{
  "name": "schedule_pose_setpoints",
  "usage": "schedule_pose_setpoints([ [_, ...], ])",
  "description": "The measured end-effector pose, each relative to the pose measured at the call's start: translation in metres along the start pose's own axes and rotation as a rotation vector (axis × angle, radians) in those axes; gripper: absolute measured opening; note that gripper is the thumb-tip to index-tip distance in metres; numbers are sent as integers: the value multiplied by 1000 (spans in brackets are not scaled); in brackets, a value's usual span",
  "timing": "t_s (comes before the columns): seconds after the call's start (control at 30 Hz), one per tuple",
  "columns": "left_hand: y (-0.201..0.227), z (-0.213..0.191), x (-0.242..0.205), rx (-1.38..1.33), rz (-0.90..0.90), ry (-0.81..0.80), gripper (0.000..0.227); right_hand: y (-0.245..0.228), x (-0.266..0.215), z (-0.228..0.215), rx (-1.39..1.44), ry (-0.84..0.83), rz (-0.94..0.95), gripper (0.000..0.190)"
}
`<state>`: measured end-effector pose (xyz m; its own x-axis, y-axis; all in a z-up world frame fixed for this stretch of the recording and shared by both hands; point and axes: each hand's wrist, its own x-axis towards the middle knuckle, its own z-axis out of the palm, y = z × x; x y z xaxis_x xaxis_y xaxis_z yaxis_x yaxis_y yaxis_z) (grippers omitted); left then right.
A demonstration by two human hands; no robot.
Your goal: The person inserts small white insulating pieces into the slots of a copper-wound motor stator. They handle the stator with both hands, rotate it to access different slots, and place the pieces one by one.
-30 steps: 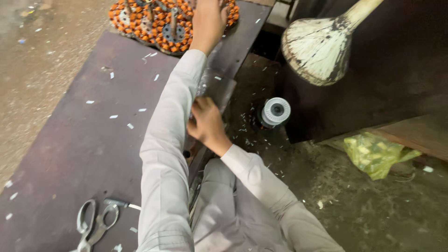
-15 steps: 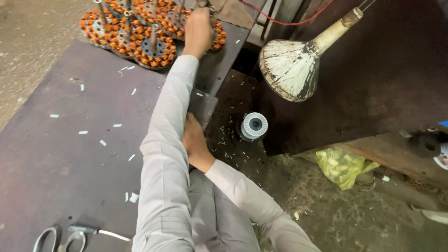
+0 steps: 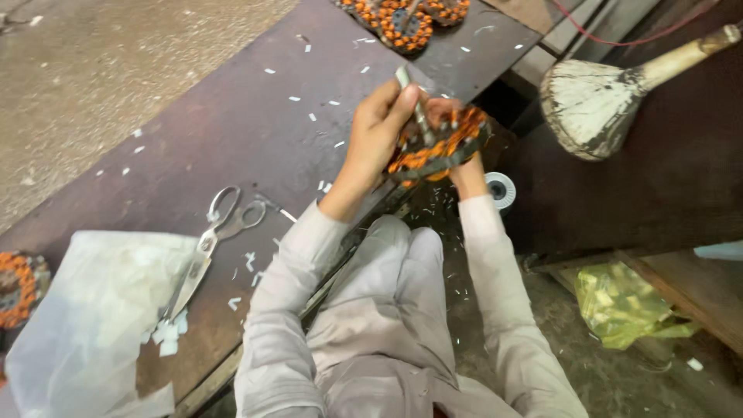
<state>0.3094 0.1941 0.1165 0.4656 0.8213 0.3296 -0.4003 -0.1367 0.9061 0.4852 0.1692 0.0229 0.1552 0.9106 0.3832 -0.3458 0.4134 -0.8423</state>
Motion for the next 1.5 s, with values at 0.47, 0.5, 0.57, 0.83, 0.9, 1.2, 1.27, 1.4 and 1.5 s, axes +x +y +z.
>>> schedule_pose_setpoints([
  [0.47,-4,-161,-261,-372,-413,736,49,29,-127,216,-148,-460,311,44],
  [0.5,-1,-168,-268,-355,-442,736,55,38,-130,223,-134,-437,305,42],
  [0.57,4,-176,-276,-349,-464,724,65,49,-139,231,-94,-394,347,40],
  [0.83,12,-183,-265,-320,-531,651,87,50,-136,239,-3,-268,414,33],
  [0.9,7,-183,-261,-210,-515,614,89,49,-133,237,-4,-248,423,33],
  [1.2,1,-189,-250,174,-408,706,87,53,-127,231,-35,-202,459,33],
  [1.27,7,-186,-248,272,-374,730,82,54,-125,232,-35,-194,483,32],
  [1.4,25,-161,-248,471,-142,974,51,52,-120,236,-56,-167,518,31],
  [1.5,38,-137,-260,683,7,887,17,48,-118,243,-213,-181,463,28],
])
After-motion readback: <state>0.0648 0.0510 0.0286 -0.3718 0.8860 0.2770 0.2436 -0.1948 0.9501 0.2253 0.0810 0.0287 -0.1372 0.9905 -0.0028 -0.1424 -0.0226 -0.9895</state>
